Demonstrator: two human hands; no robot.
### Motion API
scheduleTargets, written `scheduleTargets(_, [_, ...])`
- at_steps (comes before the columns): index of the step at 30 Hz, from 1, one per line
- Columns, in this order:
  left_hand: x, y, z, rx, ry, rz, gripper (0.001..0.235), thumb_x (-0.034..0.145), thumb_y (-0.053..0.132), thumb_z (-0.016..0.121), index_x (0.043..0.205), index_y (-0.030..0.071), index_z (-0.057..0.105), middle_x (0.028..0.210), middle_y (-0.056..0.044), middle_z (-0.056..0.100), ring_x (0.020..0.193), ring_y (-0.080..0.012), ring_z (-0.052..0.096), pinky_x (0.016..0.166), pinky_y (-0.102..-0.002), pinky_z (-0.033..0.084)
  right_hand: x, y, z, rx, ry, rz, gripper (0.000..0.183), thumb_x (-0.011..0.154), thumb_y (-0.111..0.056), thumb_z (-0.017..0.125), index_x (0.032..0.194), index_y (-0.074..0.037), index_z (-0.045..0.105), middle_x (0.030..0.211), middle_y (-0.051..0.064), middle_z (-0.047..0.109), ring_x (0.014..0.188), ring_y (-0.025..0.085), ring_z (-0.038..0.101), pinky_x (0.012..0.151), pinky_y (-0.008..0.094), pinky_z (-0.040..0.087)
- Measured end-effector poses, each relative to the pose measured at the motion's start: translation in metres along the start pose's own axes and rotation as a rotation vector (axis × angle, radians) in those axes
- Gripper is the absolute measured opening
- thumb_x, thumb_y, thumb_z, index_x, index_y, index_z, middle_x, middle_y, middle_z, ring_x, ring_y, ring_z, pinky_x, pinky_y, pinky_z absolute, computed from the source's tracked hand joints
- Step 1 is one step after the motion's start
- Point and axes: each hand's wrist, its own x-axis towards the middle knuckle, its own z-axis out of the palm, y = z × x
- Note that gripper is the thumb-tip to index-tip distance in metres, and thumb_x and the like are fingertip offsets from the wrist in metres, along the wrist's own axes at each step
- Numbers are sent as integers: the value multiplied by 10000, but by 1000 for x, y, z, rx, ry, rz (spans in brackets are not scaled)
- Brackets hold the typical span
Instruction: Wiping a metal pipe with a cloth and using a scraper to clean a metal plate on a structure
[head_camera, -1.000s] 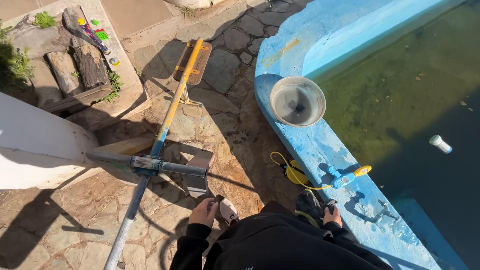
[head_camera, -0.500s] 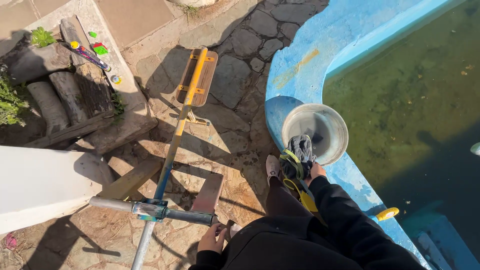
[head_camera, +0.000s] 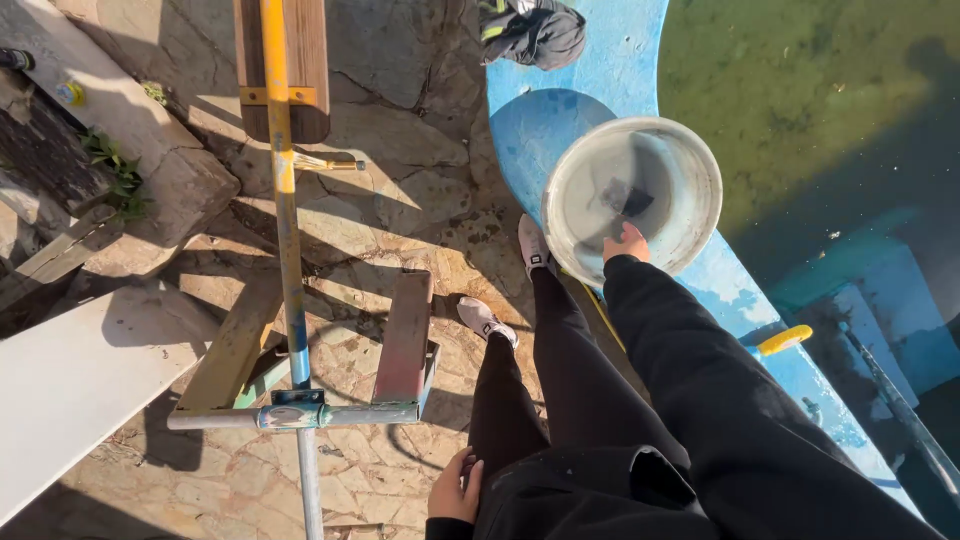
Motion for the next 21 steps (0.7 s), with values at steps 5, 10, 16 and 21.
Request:
scheduleTargets(5, [2,49,-7,30,-97,11,465,956,488,574,1339,243,667,1228,48,795,1154,-107,746,922,-312,604,35,57,-5,-155,86,-166,466,959,-242,711,1421,-197,663,1146,73,693,1053,312,651,920,538,524])
scheduleTargets(10, [2,58,0,-35,-191,-135,429,933,443,613,1293,230,707,1186,24,823,1141,-109,767,968,-284,607,93,28,-21,-322,101,-354,453,960,-215,721,1397,-126,637,1266,153,628,1083,364,609,913,523,502])
scheduleTargets(16, [2,78,3,-58,-164,-175,414,935,438,604,1272,225,717,1164,29,830,1115,-106,775,964,-273,604,143,18,-9,-419,201,-452,537,828,-192,891,1299,-104,648,1278,143,550,1158,364,504,938,445,484])
scheduleTargets(21, [0,90,2,-50,-180,-158,419,938,450,598,1275,227,710,1171,26,830,1131,-104,772,971,-276,601,133,14,-14,-486,210,-352,289,785,-292,899,961,-172,703,1169,90,563,1095,331,512,923,394,460])
